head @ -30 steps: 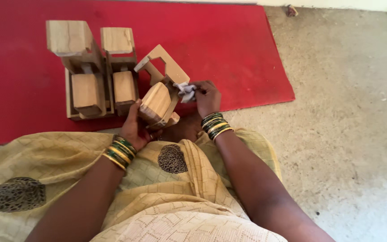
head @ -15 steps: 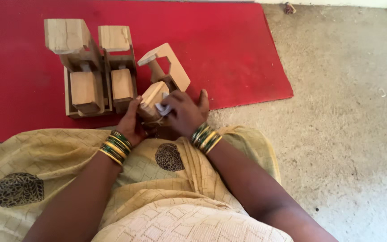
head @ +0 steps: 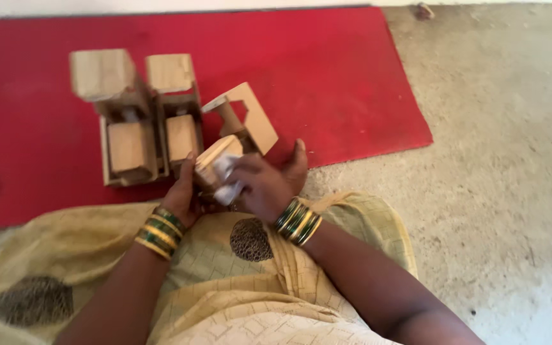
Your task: The person sits on the floor and wipes wooden box-like objects and blocks with a cloth, turning the pieces over to clean different sides and arranging them on a red mat.
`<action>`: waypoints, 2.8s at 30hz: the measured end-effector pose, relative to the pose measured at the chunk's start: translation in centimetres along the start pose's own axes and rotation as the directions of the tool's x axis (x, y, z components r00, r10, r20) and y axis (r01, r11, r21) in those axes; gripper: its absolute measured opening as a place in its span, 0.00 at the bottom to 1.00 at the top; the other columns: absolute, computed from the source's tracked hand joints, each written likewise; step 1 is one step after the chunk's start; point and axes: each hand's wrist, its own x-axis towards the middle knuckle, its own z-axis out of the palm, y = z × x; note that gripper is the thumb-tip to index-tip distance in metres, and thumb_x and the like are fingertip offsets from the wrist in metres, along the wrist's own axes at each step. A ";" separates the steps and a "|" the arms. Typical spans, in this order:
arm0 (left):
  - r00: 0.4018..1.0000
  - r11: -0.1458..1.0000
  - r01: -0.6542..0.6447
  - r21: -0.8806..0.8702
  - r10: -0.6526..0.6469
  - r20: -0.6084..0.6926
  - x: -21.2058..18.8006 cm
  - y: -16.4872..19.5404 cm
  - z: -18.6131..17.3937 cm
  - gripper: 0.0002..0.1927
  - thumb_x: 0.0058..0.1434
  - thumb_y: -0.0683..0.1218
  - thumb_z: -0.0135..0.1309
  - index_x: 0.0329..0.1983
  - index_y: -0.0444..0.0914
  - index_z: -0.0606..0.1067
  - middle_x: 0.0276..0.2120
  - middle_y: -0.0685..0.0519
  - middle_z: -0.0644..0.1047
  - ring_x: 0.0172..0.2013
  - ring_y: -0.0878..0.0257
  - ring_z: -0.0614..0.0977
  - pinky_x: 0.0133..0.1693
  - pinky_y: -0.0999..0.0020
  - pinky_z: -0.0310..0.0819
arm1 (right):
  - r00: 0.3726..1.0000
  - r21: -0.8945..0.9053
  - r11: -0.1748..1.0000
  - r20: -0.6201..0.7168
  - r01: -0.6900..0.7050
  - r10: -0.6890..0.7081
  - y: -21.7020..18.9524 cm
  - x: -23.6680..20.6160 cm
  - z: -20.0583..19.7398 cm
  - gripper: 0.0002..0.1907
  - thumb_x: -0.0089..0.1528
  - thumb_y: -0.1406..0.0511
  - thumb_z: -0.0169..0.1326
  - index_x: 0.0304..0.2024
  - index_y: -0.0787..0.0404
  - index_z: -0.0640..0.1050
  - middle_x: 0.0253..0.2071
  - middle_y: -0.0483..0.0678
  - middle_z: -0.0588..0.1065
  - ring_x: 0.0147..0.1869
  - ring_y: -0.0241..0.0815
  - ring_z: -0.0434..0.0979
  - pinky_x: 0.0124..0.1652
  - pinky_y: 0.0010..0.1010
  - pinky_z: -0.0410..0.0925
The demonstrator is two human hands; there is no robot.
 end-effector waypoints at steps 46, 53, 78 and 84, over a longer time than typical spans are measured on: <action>0.995 0.982 0.018 0.187 0.001 -0.103 -0.1 -0.1 0.9 0.45 0.54 0.77 0.47 0.61 0.40 0.73 0.46 0.47 0.78 0.38 0.57 0.81 0.27 0.57 0.76 | 0.905 -0.194 0.921 0.199 -0.339 0.375 8.5 2.9 0.5 0.07 0.56 0.69 0.62 0.37 0.63 0.80 0.40 0.55 0.78 0.42 0.56 0.80 0.43 0.44 0.73; 0.992 0.997 0.060 0.043 -0.054 -0.116 0.8 -0.1 -0.2 0.44 0.54 0.79 0.44 0.60 0.43 0.73 0.48 0.49 0.80 0.40 0.58 0.82 0.28 0.59 0.79 | 0.898 0.477 0.771 0.102 -0.422 0.429 9.5 1.5 0.0 0.10 0.56 0.76 0.53 0.40 0.65 0.80 0.32 0.49 0.79 0.36 0.38 0.81 0.36 0.30 0.77; 0.987 0.870 0.097 0.483 -0.145 0.065 0.1 0.4 1.3 0.46 0.54 0.75 0.50 0.61 0.35 0.74 0.49 0.44 0.78 0.38 0.58 0.77 0.31 0.67 0.74 | 0.789 0.106 0.785 -0.008 -0.610 0.614 12.6 3.9 1.1 0.06 0.55 0.73 0.59 0.35 0.67 0.82 0.34 0.60 0.81 0.42 0.55 0.83 0.41 0.39 0.74; 0.996 0.880 -0.086 0.468 0.080 0.033 -0.5 -0.9 1.0 0.48 0.54 0.70 0.57 0.71 0.36 0.68 0.63 0.42 0.71 0.58 0.55 0.72 0.50 0.61 0.65 | 0.851 0.714 0.579 0.044 -0.393 0.523 13.5 3.8 2.1 0.13 0.56 0.78 0.51 0.42 0.70 0.81 0.40 0.53 0.82 0.42 0.43 0.85 0.44 0.32 0.78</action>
